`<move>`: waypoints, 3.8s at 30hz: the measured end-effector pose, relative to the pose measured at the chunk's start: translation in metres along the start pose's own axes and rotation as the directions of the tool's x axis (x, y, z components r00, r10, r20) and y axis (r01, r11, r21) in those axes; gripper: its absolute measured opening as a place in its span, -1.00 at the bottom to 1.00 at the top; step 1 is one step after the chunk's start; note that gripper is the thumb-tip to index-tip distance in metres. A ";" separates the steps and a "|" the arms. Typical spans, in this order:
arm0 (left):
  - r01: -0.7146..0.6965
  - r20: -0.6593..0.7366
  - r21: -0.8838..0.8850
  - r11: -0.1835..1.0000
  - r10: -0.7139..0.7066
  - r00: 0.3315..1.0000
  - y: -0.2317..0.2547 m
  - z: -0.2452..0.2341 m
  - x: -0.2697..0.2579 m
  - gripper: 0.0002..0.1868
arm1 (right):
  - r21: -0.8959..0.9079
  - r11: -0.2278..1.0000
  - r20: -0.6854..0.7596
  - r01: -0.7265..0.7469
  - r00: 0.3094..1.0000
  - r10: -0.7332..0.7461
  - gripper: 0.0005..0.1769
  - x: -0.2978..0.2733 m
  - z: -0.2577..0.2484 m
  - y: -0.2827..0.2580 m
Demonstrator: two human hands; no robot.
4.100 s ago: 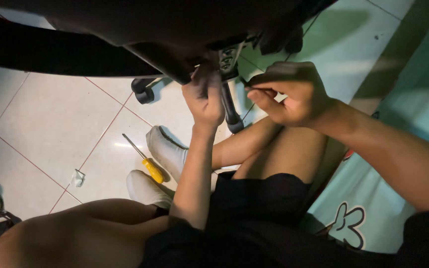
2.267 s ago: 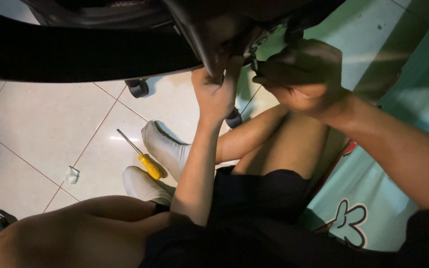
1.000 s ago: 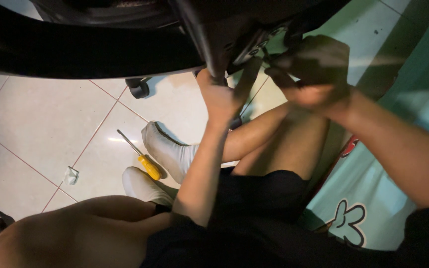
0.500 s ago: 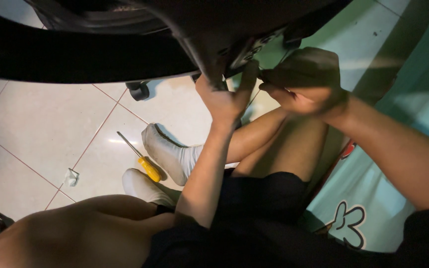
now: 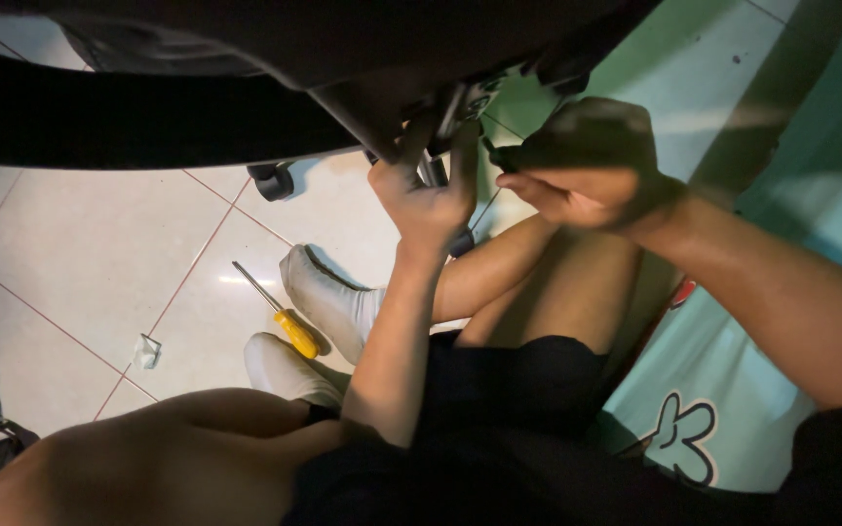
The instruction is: The person removes a plastic cover from the underside of an office chair base, then reattaches it using a screwdriver. They manipulate the cover and base while seated on the floor, securing the cover with screws.
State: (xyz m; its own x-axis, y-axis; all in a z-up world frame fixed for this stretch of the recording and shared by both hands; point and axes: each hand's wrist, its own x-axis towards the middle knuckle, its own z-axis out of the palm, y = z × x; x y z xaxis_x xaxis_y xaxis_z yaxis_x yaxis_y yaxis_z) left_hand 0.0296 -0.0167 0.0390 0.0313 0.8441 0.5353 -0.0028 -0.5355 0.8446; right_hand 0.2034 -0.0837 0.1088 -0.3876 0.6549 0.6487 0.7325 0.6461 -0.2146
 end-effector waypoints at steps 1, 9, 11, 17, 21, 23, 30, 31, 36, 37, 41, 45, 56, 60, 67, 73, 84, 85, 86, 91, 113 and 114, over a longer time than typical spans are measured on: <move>-0.020 0.002 0.022 1.000 0.020 1.000 0.000 -0.001 0.001 -0.76 | -0.004 1.000 -0.008 0.009 1.000 -0.009 -0.83 0.000 0.001 0.000; 0.102 0.088 -0.124 0.987 -0.091 0.992 0.001 -0.009 0.009 -0.76 | -0.027 0.996 -0.063 0.088 0.994 -0.089 -0.79 0.005 0.003 -0.007; 0.111 0.100 -0.143 0.983 -0.097 0.990 0.002 -0.008 0.012 -0.71 | 0.007 0.998 -0.077 0.063 0.995 -0.062 -0.79 0.008 0.002 -0.010; 0.229 0.092 -0.152 0.961 -0.217 0.972 0.005 -0.002 0.015 -0.69 | 0.095 0.995 -0.104 -0.026 0.994 0.036 -0.84 0.015 -0.005 -0.019; 0.392 0.158 -0.515 0.762 -0.365 0.917 -0.002 0.015 0.015 -0.61 | 0.117 0.992 -0.139 -0.039 0.989 0.055 -0.86 0.017 -0.008 -0.021; 0.331 0.147 -0.373 0.867 -0.297 0.944 -0.009 0.018 0.013 -0.71 | 0.126 0.991 -0.161 -0.035 0.985 0.055 -0.86 0.016 -0.007 -0.023; 0.366 0.247 -0.574 0.732 -0.272 0.930 -0.019 0.025 0.016 -0.65 | 0.097 0.974 -0.251 -0.204 0.942 0.222 -0.80 0.009 -0.014 -0.033; 0.347 0.233 -0.555 0.756 -0.260 0.937 -0.018 0.026 0.018 -0.61 | 0.162 0.964 -0.300 -0.209 0.921 0.250 -0.77 0.008 -0.015 -0.035; 0.236 0.246 -0.677 0.697 -0.087 0.965 -0.011 0.038 0.039 -0.52 | 0.227 0.932 -0.297 -0.283 0.891 0.343 -0.81 0.010 -0.032 -0.034; 0.187 0.198 -0.595 0.782 -0.083 0.977 -0.010 0.040 0.042 -0.52 | 0.238 0.917 -0.290 -0.320 0.878 0.382 -0.82 0.010 -0.033 -0.033; -0.049 -0.040 -0.323 0.945 0.038 0.998 -0.007 0.054 0.056 -0.41 | 0.290 0.865 -0.336 -0.409 0.803 0.492 -0.84 0.021 -0.029 -0.023; -0.097 -0.056 -0.140 0.985 0.090 0.994 -0.008 0.065 0.069 -0.40 | 0.226 0.825 -0.394 -0.518 0.726 0.564 -0.84 0.043 -0.025 0.000; -0.128 -0.034 -0.154 0.980 0.124 0.992 -0.037 0.071 0.083 -0.41 | -0.181 0.929 -0.264 -0.323 0.926 0.270 -0.76 0.080 -0.040 0.024; -0.059 0.043 -0.398 0.915 0.083 0.996 -0.043 0.055 0.080 -0.40 | -0.003 0.957 -0.196 -0.289 0.939 0.283 -0.78 0.094 -0.038 0.008; 0.226 0.150 -0.694 0.684 -0.170 0.974 -0.062 0.054 0.067 -0.41 | 0.124 0.828 -0.171 -0.547 0.810 0.561 -0.79 0.107 -0.017 -0.015; 0.217 0.089 -0.618 0.756 -0.207 0.974 -0.091 0.047 0.068 -0.46 | 0.065 0.866 -0.191 -0.496 0.845 0.499 -0.77 0.117 -0.006 -0.030; 0.410 0.124 -0.608 0.679 -0.429 0.895 -0.129 0.049 0.075 -0.61 | 0.076 0.846 -0.493 -0.528 0.717 0.493 -0.82 0.131 -0.006 -0.048; 0.401 0.129 -0.652 0.643 -0.428 0.895 -0.127 0.049 0.075 -0.61 | 0.146 0.842 -0.500 -0.520 0.695 0.516 -0.78 0.134 -0.007 -0.048; 0.397 0.138 -0.690 0.605 -0.428 0.893 -0.125 0.048 0.073 -0.61 | 0.217 0.831 -0.506 -0.512 0.669 0.545 -0.73 0.136 -0.008 -0.048; 0.341 0.114 -0.667 0.662 -0.362 0.925 -0.122 0.043 0.086 -0.57 | 0.332 0.768 -0.445 -0.548 0.627 0.640 -0.71 0.150 -0.009 -0.041; 0.300 0.178 -0.667 0.682 -0.246 0.953 -0.141 0.031 0.112 -0.46 | 0.102 0.745 -0.351 -0.659 0.677 0.647 -0.75 0.141 -0.012 -0.026; 0.311 0.184 -0.659 0.684 -0.255 0.949 -0.141 0.028 0.104 -0.44 | 0.066 0.720 -0.342 -0.690 0.663 0.666 -0.72 0.138 -0.010 -0.029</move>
State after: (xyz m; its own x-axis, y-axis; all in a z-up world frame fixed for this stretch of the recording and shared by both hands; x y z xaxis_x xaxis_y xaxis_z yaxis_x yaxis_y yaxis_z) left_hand 0.0611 0.1455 -0.0249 0.2139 0.9327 0.2904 -0.6513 -0.0853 0.7540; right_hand 0.1344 -0.0159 0.2112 0.4227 0.7304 0.5365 0.7584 0.0390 -0.6506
